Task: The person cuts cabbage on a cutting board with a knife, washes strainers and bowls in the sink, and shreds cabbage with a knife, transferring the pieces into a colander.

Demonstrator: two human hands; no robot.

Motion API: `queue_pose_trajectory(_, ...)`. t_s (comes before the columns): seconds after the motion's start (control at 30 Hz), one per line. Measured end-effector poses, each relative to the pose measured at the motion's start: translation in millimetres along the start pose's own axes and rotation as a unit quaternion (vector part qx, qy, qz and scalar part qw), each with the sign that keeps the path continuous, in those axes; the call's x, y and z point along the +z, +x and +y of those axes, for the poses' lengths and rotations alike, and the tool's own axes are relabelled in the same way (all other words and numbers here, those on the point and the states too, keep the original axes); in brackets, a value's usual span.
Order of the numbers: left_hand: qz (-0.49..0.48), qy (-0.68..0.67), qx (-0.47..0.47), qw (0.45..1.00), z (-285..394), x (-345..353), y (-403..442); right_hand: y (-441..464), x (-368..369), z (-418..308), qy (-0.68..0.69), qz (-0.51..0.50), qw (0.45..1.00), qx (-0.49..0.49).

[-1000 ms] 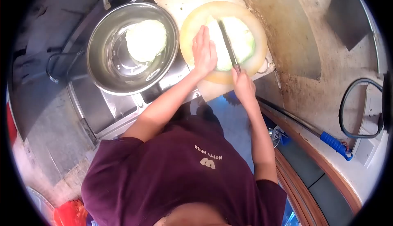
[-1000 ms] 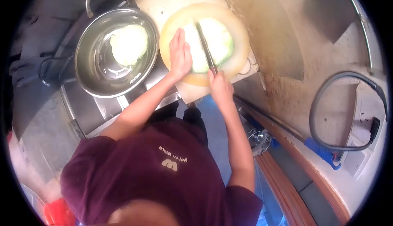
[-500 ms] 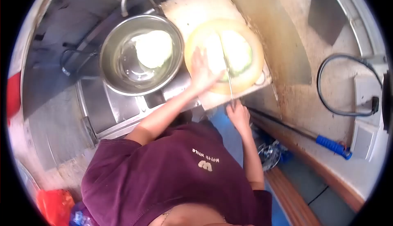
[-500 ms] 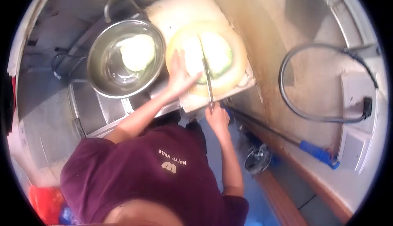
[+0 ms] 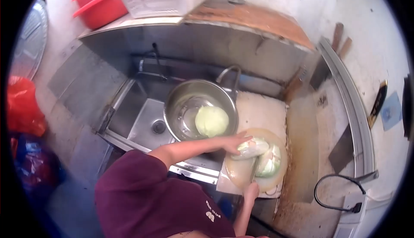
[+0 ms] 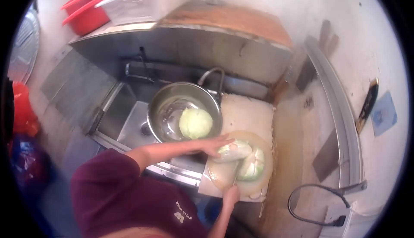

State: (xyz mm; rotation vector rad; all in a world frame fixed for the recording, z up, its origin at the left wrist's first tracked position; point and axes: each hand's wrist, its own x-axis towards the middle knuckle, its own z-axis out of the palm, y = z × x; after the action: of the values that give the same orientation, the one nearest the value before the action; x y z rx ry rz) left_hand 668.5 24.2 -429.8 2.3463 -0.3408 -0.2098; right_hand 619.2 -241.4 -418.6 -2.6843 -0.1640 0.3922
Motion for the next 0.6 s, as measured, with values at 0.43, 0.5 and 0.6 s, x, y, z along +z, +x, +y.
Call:
queue_pose_trajectory(0.43, 0.115, -0.222, 0.089, 0.964, -3, -7, 2, -21, -2, 12, 0.039, 0.009, 0.997, 0.066)
queue_pose_trajectory(0.5, 0.152, -0.207, 0.061, 0.965, -22, 10, 3, -33, 8, 22, 0.133, 0.087, 0.987, 0.021)
queue_pose_trajectory(0.6, 0.164, -0.091, -0.039, 0.982, -17, 12, -1, -48, -3, 1, 0.156, 0.13, 0.979, 0.023)
